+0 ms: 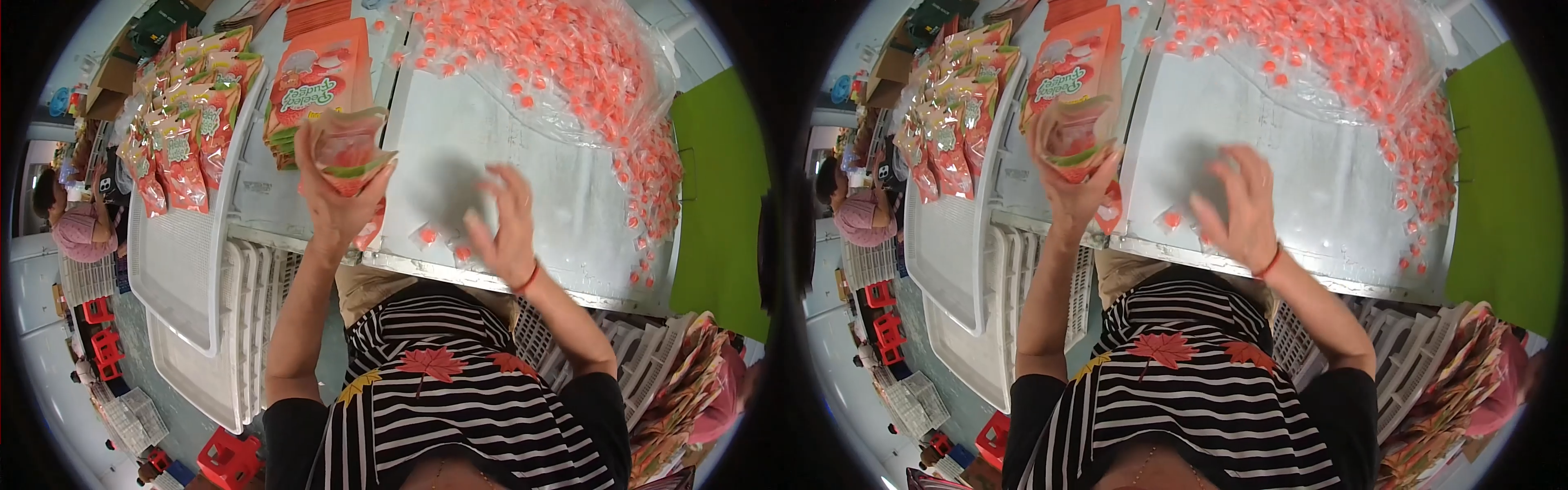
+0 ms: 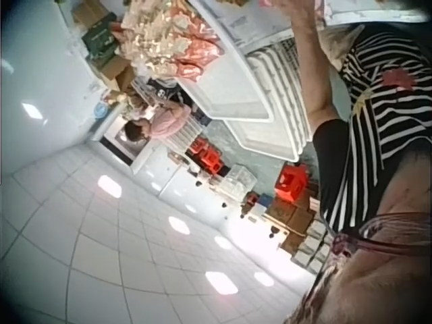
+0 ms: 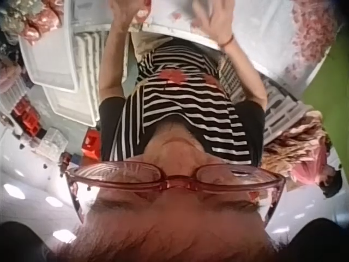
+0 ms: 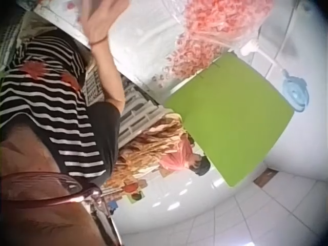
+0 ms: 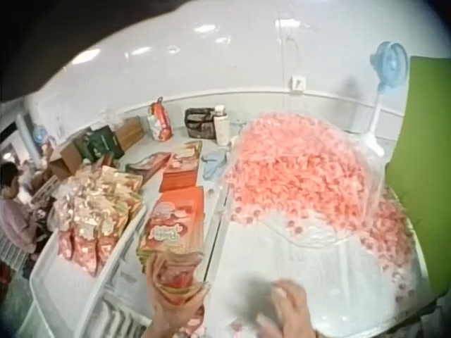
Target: Packaging small pink candies into labeled plastic bags.
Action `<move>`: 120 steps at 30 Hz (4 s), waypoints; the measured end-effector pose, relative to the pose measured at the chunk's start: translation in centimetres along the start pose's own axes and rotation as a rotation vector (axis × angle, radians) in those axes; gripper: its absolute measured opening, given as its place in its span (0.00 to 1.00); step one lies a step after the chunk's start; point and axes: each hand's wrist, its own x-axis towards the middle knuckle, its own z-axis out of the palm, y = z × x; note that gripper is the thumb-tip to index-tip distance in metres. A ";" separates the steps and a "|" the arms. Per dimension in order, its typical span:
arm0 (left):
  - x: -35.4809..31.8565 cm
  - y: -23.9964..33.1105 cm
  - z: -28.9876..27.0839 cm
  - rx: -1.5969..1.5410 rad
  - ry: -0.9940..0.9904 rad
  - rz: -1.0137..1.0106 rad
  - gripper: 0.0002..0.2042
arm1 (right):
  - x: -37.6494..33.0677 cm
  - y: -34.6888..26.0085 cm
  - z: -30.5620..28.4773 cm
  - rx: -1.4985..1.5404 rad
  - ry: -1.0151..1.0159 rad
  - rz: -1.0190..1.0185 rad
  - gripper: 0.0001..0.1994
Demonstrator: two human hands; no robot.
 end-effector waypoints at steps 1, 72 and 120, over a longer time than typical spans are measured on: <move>0.0 0.1 -0.2 -0.008 -0.004 -0.004 0.51 | -2.9 0.2 1.0 -0.059 -0.029 0.009 0.25; 2.2 6.9 -2.0 -0.744 -0.181 -0.241 0.07 | 10.1 -9.1 -9.0 -0.270 -0.202 -0.554 0.13; 2.0 2.6 -9.9 -0.680 -0.337 -0.451 0.05 | 12.3 -12.0 -4.2 0.054 -0.749 -0.144 0.10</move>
